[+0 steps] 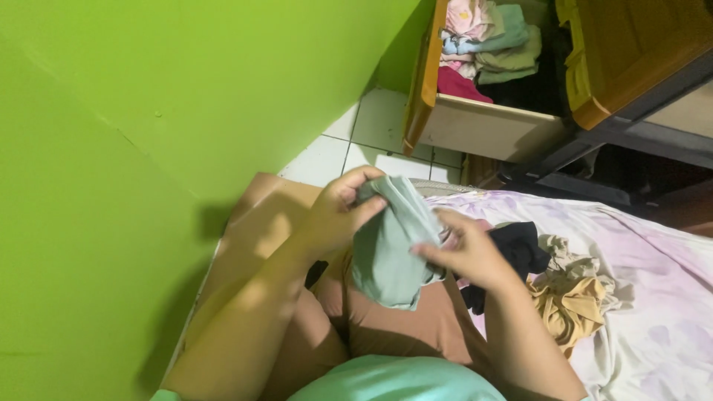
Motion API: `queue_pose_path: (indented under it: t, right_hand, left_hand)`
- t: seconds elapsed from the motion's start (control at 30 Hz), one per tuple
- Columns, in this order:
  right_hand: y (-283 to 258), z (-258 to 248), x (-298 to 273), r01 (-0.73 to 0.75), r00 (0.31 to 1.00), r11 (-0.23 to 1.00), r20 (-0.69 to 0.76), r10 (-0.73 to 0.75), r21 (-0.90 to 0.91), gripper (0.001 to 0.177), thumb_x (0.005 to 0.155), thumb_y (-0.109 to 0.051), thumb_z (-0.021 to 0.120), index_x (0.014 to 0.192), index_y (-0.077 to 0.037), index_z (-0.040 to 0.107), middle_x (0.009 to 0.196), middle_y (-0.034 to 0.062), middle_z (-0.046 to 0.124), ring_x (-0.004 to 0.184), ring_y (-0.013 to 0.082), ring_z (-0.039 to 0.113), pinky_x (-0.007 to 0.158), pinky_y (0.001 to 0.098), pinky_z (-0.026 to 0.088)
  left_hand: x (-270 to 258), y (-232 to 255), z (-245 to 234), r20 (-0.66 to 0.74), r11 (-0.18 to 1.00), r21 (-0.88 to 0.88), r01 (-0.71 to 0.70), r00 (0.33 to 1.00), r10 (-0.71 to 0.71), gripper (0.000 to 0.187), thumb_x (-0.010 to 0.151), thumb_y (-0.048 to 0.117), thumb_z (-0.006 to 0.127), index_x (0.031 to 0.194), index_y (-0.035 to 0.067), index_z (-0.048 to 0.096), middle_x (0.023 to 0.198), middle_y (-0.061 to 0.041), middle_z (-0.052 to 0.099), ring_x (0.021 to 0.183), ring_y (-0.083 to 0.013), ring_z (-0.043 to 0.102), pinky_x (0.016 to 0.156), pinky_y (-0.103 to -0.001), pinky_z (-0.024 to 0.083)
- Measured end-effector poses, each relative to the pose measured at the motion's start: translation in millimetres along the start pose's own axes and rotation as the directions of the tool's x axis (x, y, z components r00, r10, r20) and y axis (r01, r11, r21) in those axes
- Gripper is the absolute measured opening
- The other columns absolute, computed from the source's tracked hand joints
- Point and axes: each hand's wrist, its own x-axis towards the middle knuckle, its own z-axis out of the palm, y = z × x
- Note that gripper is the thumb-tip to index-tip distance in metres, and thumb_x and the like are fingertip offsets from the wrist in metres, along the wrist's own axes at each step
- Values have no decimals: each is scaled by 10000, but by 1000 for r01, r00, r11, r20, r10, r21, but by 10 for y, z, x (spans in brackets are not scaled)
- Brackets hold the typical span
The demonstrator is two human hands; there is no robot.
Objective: Folding various pieces of underwear and placing them into a drawer.
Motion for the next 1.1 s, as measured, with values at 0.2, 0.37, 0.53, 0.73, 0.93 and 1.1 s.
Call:
queue_pose_path:
  t: [0.2, 0.37, 0.53, 0.73, 0.93, 1.1]
  right_hand:
    - [-243, -535, 23, 306, 862, 952, -416, -289, -27, 300, 860, 99, 667, 1097, -59, 572, 1172, 106, 717, 1075, 179, 705, 930, 317, 583]
    - [-935, -494, -485, 694, 616, 719, -492, -616, -30, 370, 1018, 133, 668, 1272, -69, 490, 1174, 127, 723, 1140, 225, 733, 1027, 376, 615]
    - [-537, -698, -662, 321, 834, 945, -454, -313, -63, 415, 813, 76, 686, 1218, -8, 650, 990, 126, 755, 902, 214, 744, 840, 381, 613]
    - [-355, -817, -368, 345, 830, 935, -490, -267, 76, 230, 982, 36, 748, 1167, 12, 612, 1156, 121, 684, 1051, 176, 668, 968, 337, 582]
    - [-762, -745, -990, 336, 941, 926, -31, -336, 171, 196, 866, -68, 749, 1014, -78, 620, 1279, 159, 706, 1276, 297, 673, 1010, 419, 589]
    - [-85, -565, -1220, 215, 902, 939, 422, -86, -268, 343, 816, -64, 760, 1136, -112, 646, 1379, 76, 675, 1267, 272, 654, 962, 394, 539]
  left_hand:
    - [93, 328, 98, -213, 945, 227, -235, 935, 284, 209, 989, -43, 630, 1182, 35, 628, 1083, -14, 665, 1028, -95, 628, 948, -253, 522]
    - [-207, 1049, 385, 124, 799, 325, -506, 860, 495, 286, 948, -83, 610, 1208, 37, 599, 1239, -94, 671, 1238, -158, 649, 1101, -309, 554]
    - [-174, 939, 369, 149, 896, 349, -275, 960, 236, 273, 975, -24, 585, 1242, 29, 603, 1194, -111, 699, 1156, -180, 674, 994, -326, 578]
    - [62, 606, 209, -41, 883, 431, -187, 973, 226, 262, 1069, 5, 615, 1324, 42, 658, 1120, -109, 778, 961, -155, 731, 817, -301, 617]
    - [-598, 929, 293, 395, 867, 428, -257, 916, 76, 381, 903, -27, 628, 1265, 82, 584, 1564, -95, 538, 1365, -255, 522, 916, -334, 622]
    - [-981, 431, 298, 593, 841, 463, -281, 803, -58, 273, 870, 42, 698, 1117, 65, 584, 1372, -102, 691, 1260, -268, 645, 1081, -609, 305]
